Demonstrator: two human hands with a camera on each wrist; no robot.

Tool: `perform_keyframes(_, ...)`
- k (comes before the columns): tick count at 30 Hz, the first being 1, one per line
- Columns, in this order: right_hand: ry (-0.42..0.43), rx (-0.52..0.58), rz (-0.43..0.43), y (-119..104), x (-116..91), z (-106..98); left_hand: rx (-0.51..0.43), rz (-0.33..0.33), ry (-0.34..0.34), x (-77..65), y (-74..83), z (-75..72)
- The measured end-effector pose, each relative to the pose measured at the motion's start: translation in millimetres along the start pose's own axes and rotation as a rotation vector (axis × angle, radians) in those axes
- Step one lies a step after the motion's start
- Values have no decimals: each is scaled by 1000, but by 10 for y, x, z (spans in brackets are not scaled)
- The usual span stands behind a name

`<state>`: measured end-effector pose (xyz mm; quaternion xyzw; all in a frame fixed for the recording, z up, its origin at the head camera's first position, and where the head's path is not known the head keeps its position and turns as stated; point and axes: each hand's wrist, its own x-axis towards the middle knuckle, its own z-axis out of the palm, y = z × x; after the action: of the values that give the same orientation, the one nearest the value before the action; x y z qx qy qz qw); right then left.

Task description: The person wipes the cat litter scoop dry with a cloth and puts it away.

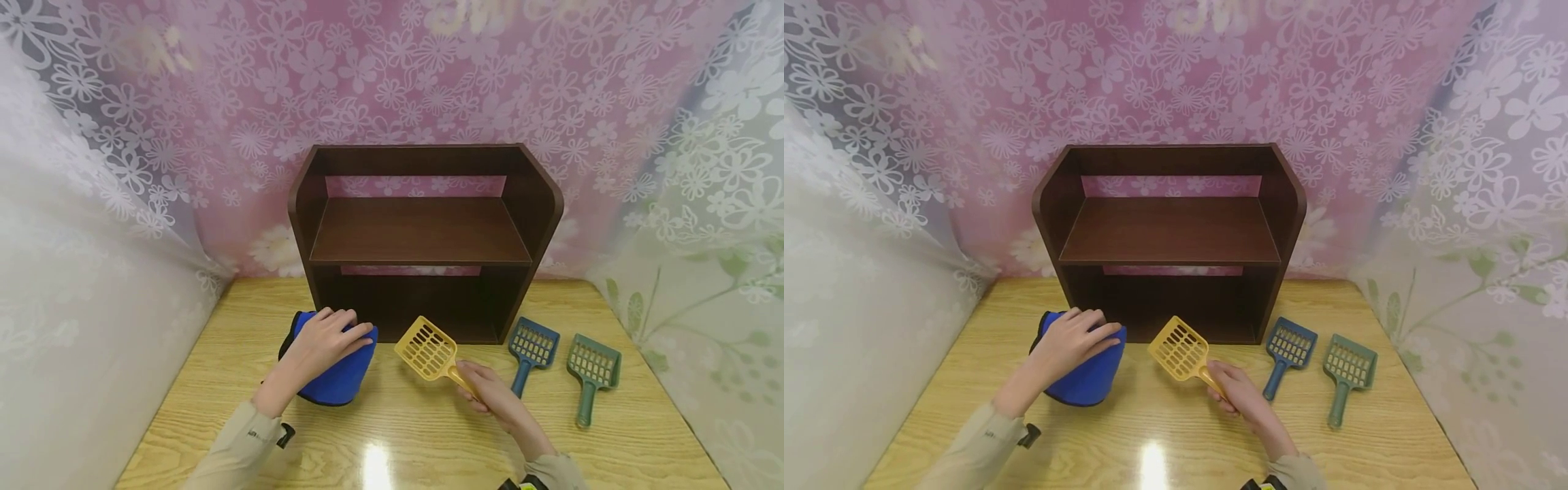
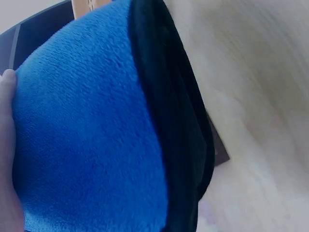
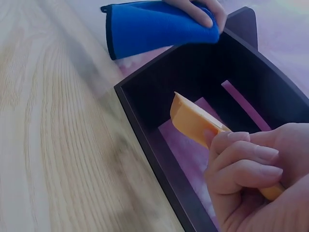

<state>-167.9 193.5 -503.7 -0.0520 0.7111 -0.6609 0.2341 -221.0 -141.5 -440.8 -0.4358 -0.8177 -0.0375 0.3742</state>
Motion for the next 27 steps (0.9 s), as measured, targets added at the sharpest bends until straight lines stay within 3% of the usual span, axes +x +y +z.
perform_keyframes(8,-57,-31,-24,-58,31,65,38,37,-84,329,-2,-19)
perform_keyframes(15,-71,-22,-21,-101,70,154,83,54,-159,566,136,49)
perform_keyframes(22,-52,-16,-23,-324,-17,323,66,100,-190,618,401,243)
perform_keyframes(27,-21,-10,-49,-184,75,323,65,134,-166,619,574,365)
